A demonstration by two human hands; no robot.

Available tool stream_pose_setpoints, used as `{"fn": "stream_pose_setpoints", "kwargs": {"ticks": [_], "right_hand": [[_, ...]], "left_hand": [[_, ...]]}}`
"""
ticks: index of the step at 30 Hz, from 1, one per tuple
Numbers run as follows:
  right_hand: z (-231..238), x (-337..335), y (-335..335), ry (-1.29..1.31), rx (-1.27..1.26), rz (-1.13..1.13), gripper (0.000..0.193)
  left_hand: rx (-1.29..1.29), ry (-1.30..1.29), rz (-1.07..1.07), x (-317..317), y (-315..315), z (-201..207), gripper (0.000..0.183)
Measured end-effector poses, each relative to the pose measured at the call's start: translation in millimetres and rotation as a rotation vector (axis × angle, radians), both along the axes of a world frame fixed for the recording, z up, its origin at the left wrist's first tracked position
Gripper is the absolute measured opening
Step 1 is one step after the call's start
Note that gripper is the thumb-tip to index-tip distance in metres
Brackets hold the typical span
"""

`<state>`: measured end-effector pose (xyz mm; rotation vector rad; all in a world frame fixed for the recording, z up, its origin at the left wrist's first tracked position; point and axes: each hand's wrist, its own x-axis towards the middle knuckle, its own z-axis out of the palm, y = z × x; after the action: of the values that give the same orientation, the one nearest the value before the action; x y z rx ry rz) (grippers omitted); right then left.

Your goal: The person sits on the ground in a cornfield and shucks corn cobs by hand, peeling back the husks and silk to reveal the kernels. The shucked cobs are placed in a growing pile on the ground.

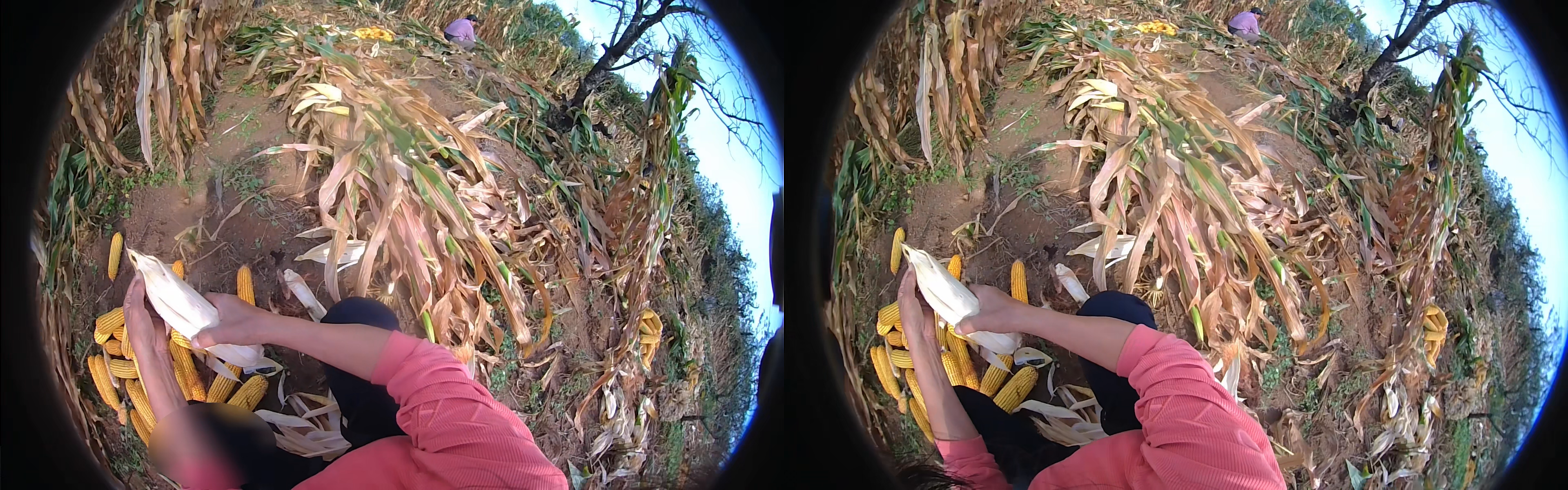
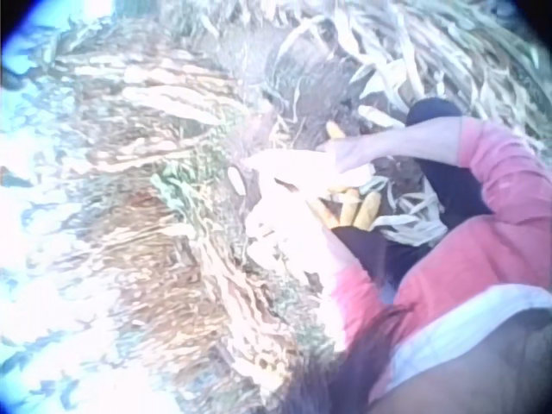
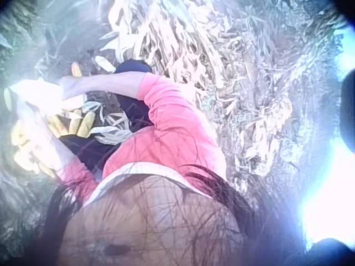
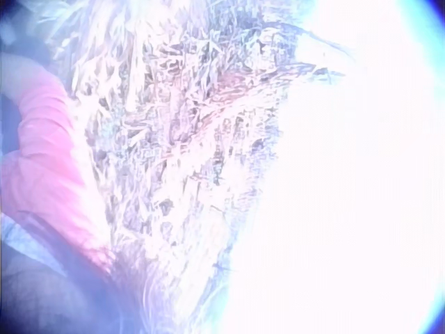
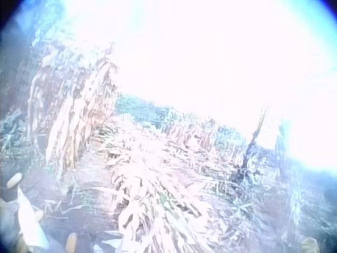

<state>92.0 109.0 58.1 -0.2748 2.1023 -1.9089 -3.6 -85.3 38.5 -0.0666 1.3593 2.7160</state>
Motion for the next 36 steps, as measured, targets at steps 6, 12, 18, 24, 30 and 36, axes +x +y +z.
{"fn": "stream_pose_setpoints", "kwargs": {"ticks": [6,12,18,24,30,36], "right_hand": [[5,4,1,-0.008,-0.037,-0.013,0.070],[3,4,5,0.009,-0.046,-0.001,0.072],[9,6,4,0.009,-0.069,0.002,0.073],[9,6,4,0.027,-0.028,-0.017,0.072],[7,4,1,0.075,-0.031,-0.012,0.070],[15,9,2,0.124,-0.017,-0.040,0.067]], "left_hand": [[-0.042,-0.034,0.037,-5,-6,-4,0.029],[-0.030,-0.042,-0.021,-12,-9,-9,0.032],[-0.080,0.019,-0.023,-25,-26,-23,0.032],[-0.063,0.068,0.008,-33,-29,-37,0.033],[-0.046,0.127,0.010,-39,-37,-47,0.036],[-0.044,0.064,-0.009,-35,-33,-46,0.036]]}}
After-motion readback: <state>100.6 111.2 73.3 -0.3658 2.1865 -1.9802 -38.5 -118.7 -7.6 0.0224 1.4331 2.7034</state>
